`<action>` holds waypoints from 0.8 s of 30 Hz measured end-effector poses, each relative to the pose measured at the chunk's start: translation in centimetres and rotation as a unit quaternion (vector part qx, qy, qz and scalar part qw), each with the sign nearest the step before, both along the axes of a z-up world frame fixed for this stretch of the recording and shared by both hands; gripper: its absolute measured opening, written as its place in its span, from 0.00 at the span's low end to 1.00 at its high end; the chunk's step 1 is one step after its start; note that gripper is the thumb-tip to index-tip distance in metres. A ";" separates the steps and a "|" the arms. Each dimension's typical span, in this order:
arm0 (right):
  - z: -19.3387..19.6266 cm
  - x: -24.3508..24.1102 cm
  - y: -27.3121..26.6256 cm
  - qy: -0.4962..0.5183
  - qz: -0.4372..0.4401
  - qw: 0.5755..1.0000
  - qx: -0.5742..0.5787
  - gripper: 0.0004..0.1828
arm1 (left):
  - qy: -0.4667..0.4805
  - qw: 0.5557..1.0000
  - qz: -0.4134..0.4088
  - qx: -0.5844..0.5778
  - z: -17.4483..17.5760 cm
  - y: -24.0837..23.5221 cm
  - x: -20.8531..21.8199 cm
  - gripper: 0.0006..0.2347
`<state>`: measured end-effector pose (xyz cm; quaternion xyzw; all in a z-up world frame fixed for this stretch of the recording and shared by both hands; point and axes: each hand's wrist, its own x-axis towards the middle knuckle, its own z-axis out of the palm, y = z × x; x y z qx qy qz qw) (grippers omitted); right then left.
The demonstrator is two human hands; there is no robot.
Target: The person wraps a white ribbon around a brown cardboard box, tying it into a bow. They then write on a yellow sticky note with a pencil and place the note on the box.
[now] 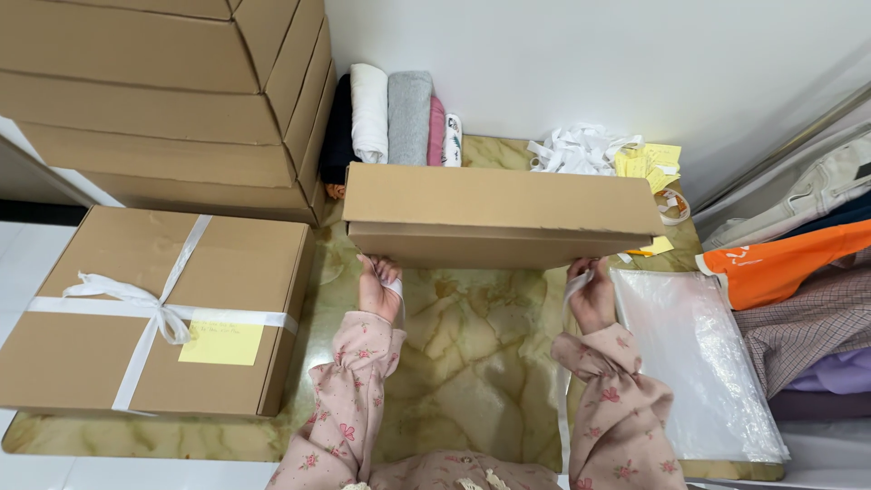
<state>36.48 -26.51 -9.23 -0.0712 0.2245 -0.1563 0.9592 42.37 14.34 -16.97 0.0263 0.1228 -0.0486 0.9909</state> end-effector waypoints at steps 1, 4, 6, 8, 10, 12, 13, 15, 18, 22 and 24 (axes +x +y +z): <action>-1.0 0.4 -0.2 -0.001 -0.002 1.000 0.000 0.11 | -0.001 1.000 -0.002 0.000 1.1 -0.5 -0.1 0.15; -3.2 1.3 0.4 0.004 0.049 0.997 -0.050 0.13 | 0.001 0.995 0.028 0.096 3.0 -2.0 -0.2 0.13; -3.6 1.5 2.1 0.011 0.113 0.988 -0.101 0.13 | 0.004 0.982 0.020 0.186 2.3 -3.4 0.1 0.09; -3.6 2.1 3.4 0.013 0.129 0.986 -0.101 0.11 | -0.001 0.980 0.003 0.197 2.2 -5.7 -0.2 0.08; -4.3 2.7 3.9 0.016 0.145 0.984 -0.102 0.09 | -0.005 0.978 -0.015 0.206 2.9 -7.6 -0.7 0.07; -5.6 3.5 3.8 0.025 0.153 0.981 -0.117 0.08 | -0.007 0.982 -0.041 0.186 4.4 -9.0 -1.2 0.07; -6.0 3.5 4.3 0.025 0.153 0.981 -0.117 0.08 | -0.007 0.982 -0.042 0.186 4.6 -9.5 -1.1 0.07; -6.8 3.3 5.3 0.025 0.161 0.967 -0.196 0.06 | -0.015 0.977 -0.055 0.204 4.8 -10.4 -1.0 0.06; -6.8 3.2 6.3 0.052 0.168 0.945 -0.277 0.10 | -0.010 0.971 -0.075 0.226 4.1 -10.3 -0.6 0.07; -5.9 3.7 8.4 0.074 0.191 0.928 -0.310 0.12 | -0.007 0.966 -0.093 0.241 3.4 -10.1 0.2 0.08; -4.5 3.9 9.8 0.073 0.199 0.927 -0.310 0.13 | -0.016 0.958 -0.113 0.264 2.2 -10.6 1.2 0.08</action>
